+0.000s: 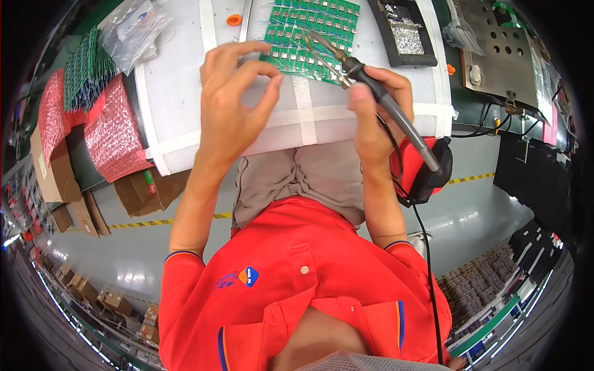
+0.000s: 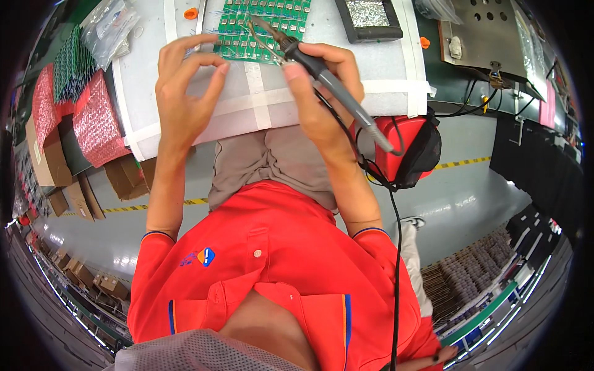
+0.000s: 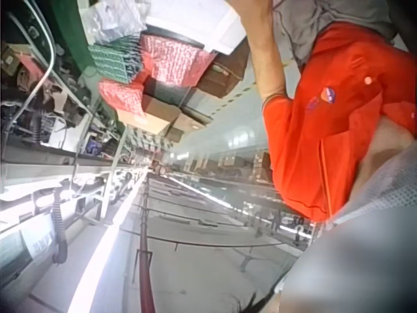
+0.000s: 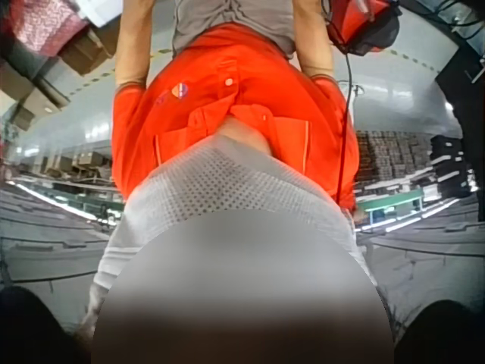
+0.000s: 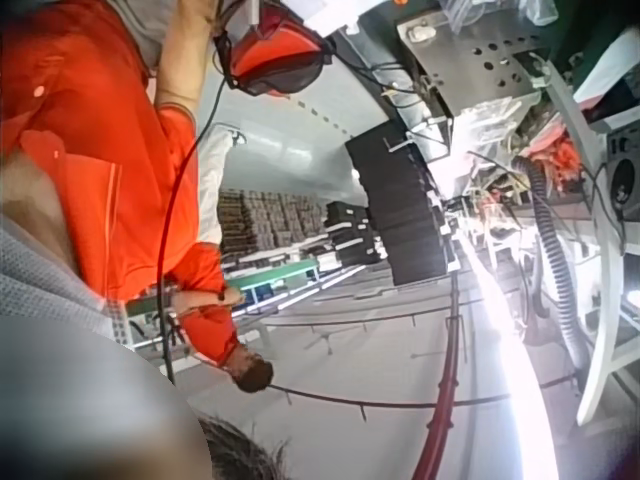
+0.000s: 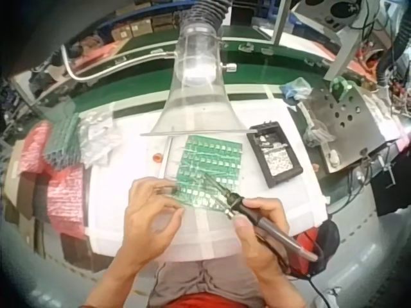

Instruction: Soldering components onto multiple small green PCBs at an assembly workbench.

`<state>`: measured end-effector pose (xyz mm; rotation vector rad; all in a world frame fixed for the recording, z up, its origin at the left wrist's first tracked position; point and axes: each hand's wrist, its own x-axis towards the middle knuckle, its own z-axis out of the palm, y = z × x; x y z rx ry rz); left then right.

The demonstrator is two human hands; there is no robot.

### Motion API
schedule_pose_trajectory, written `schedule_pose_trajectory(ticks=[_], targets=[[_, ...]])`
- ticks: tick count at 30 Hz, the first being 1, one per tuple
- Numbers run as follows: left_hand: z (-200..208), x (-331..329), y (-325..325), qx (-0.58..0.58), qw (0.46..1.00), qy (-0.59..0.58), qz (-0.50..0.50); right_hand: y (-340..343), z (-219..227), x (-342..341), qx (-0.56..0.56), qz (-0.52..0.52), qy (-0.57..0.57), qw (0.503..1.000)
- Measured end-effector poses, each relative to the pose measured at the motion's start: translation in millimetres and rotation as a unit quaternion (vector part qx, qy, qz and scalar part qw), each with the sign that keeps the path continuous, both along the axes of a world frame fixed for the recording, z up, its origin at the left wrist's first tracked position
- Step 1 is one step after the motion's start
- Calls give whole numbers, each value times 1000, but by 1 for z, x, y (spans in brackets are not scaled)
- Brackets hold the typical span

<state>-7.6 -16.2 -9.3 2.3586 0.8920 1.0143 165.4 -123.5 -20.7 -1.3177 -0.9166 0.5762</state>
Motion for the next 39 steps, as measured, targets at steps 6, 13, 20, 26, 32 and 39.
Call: schedule_pose_trajectory(ticks=[6,13,20,26,32,39], targets=[[-9,1,9,8,999,43,8,0,-15,8,36,-62,53,996],[-17,3,11,8,999,41,-4,2,-21,7,97,-43,49,993],[-13,2,8,-6,999,54,1,0,-13,4,33,-24,49,998],[-14,2,8,-3,999,51,-2,1,-17,6,59,-22,48,997],[-17,1,10,9,999,42,-3,0,-13,5,59,-57,50,995],[-9,6,9,-8,999,46,-7,-6,-12,14,56,-61,77,994]])
